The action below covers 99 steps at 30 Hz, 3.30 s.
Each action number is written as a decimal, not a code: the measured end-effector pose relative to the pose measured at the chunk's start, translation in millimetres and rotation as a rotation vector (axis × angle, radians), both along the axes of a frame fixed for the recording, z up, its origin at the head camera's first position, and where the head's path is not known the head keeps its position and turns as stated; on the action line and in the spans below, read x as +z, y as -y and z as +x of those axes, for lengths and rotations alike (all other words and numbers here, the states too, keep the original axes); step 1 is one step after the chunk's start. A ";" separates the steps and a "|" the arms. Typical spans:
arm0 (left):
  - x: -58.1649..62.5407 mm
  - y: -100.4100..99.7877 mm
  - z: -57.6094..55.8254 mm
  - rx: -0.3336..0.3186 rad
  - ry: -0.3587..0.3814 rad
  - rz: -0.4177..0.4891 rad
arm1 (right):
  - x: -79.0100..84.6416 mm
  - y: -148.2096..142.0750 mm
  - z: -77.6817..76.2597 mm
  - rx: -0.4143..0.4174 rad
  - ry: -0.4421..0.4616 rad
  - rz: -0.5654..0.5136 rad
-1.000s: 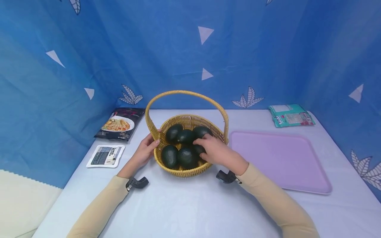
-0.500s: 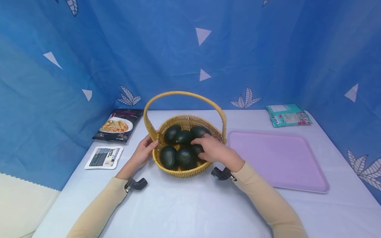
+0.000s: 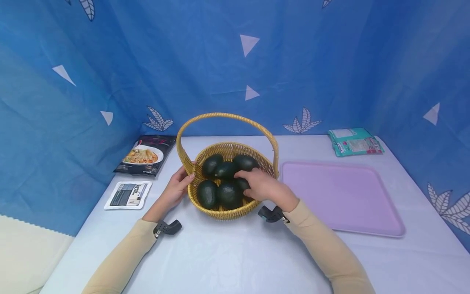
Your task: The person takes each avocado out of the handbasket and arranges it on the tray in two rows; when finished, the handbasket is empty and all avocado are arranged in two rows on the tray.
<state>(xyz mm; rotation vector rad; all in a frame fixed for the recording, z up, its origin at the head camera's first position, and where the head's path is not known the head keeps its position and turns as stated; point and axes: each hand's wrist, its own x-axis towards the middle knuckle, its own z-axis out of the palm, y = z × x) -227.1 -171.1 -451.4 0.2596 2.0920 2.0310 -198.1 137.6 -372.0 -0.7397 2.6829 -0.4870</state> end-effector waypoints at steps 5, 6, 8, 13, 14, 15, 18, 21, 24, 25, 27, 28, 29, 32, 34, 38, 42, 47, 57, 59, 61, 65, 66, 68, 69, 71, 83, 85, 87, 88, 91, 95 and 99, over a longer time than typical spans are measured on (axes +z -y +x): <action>1.0 -1.4 -1.4 0.003 -0.009 -0.010 | 0.2 -3.5 -0.3 0.038 -0.006 -0.010; 0.8 -1.5 -1.8 0.002 -0.015 -0.013 | 0.2 -4.1 -0.4 0.041 -0.008 -0.014; 0.9 -1.8 -1.9 0.002 -0.022 -0.008 | 0.0 -5.0 -0.9 0.043 -0.007 -0.021; -0.7 -1.1 -2.5 0.002 -0.038 0.014 | -0.3 -5.4 -2.1 0.048 -0.002 -0.027; -1.0 -1.0 -2.6 0.003 -0.041 0.019 | -0.3 -5.4 -2.3 0.049 0.000 -0.028; -1.4 -0.9 -2.7 0.003 -0.045 0.021 | -0.3 -5.3 -2.6 0.050 0.001 -0.030; -1.8 -0.7 -2.2 0.000 -0.049 0.032 | -0.9 -5.5 -3.2 0.051 0.007 -0.033; -2.5 -0.2 -1.0 -0.002 -0.052 0.043 | -1.1 -5.5 -2.8 0.056 0.010 -0.034; -3.4 0.0 -0.1 -0.005 -0.054 0.059 | -1.2 -5.2 -2.0 0.061 0.009 -0.036; -3.5 0.1 0.1 -0.007 -0.056 0.063 | -1.1 -5.1 -1.6 0.063 0.005 -0.036; -3.6 -0.2 0.3 -0.009 -0.057 0.068 | -1.2 -5.1 -1.1 0.065 -0.001 -0.039; -3.6 -0.2 0.4 -0.010 -0.055 0.068 | -1.3 -5.2 -0.9 0.064 -0.002 -0.041; -3.6 -0.3 0.4 -0.010 -0.054 0.068 | -1.4 -5.4 -0.8 0.064 -0.004 -0.041; -3.6 -0.4 0.5 -0.009 -0.049 0.066 | -1.9 -5.8 -0.7 0.063 -0.009 -0.043; -3.3 -0.5 0.8 -0.008 -0.047 0.061 | -2.4 -6.0 -0.8 0.062 -0.011 -0.042; -2.7 -0.4 1.5 -0.005 -0.045 0.045 | -1.5 -6.3 -0.3 0.060 -0.019 -0.054; -3.0 -0.3 1.1 -0.007 -0.043 0.037 | 1.2 -9.0 1.9 0.049 -0.041 -0.077; -3.2 0.0 1.2 -0.003 -0.044 0.036 | 2.3 -14.2 3.6 0.039 -0.071 -0.118; -5.1 0.5 0.8 -0.015 -0.039 0.051 | 4.1 -19.3 0.7 -0.023 -0.076 -0.268; -5.8 0.9 0.7 -0.022 -0.040 0.060 | 3.8 -18.9 0.3 -0.028 -0.072 -0.281; -5.9 1.0 0.7 -0.024 -0.039 0.062 | 3.3 -18.8 -0.5 -0.026 -0.069 -0.287; -5.7 0.9 0.3 -0.014 -0.035 0.044 | 3.0 -19.1 -2.8 -0.011 -0.055 -0.273; -5.6 1.0 0.3 -0.013 -0.033 0.039 | 3.0 -19.2 -3.2 -0.010 -0.051 -0.270; -5.4 1.0 0.2 -0.008 -0.031 0.031 | 3.3 -19.3 -3.1 -0.013 -0.048 -0.270; -5.2 1.1 0.3 -0.009 -0.031 0.027 | 3.5 -19.4 -2.9 -0.019 -0.049 -0.273; -5.4 1.1 0.5 -0.010 -0.027 0.027 | 4.1 -19.9 -1.1 -0.033 -0.057 -0.289; -6.1 -0.2 0.2 -0.015 -0.030 0.039 | 18.3 -31.7 20.5 -0.043 -0.011 -0.510; -6.5 0.0 0.6 -0.013 -0.024 0.042 | 20.0 -33.9 23.5 -0.035 0.006 -0.542; -7.2 0.2 0.6 -0.010 -0.021 0.044 | 20.9 -36.4 26.4 -0.022 0.027 -0.566; -7.6 0.4 0.5 -0.010 -0.019 0.043 | 21.4 -38.1 28.2 -0.020 0.034 -0.572; -8.3 0.7 0.3 -0.013 -0.022 0.038 | 22.8 -45.7 35.1 -0.015 0.084 -0.604; -7.5 0.7 -0.1 -0.013 -0.027 0.041 | 26.7 -61.0 45.9 -0.011 0.184 -0.658; -5.8 1.3 0.4 -0.013 -0.035 0.043 | 29.3 -79.8 56.1 -0.011 0.241 -0.677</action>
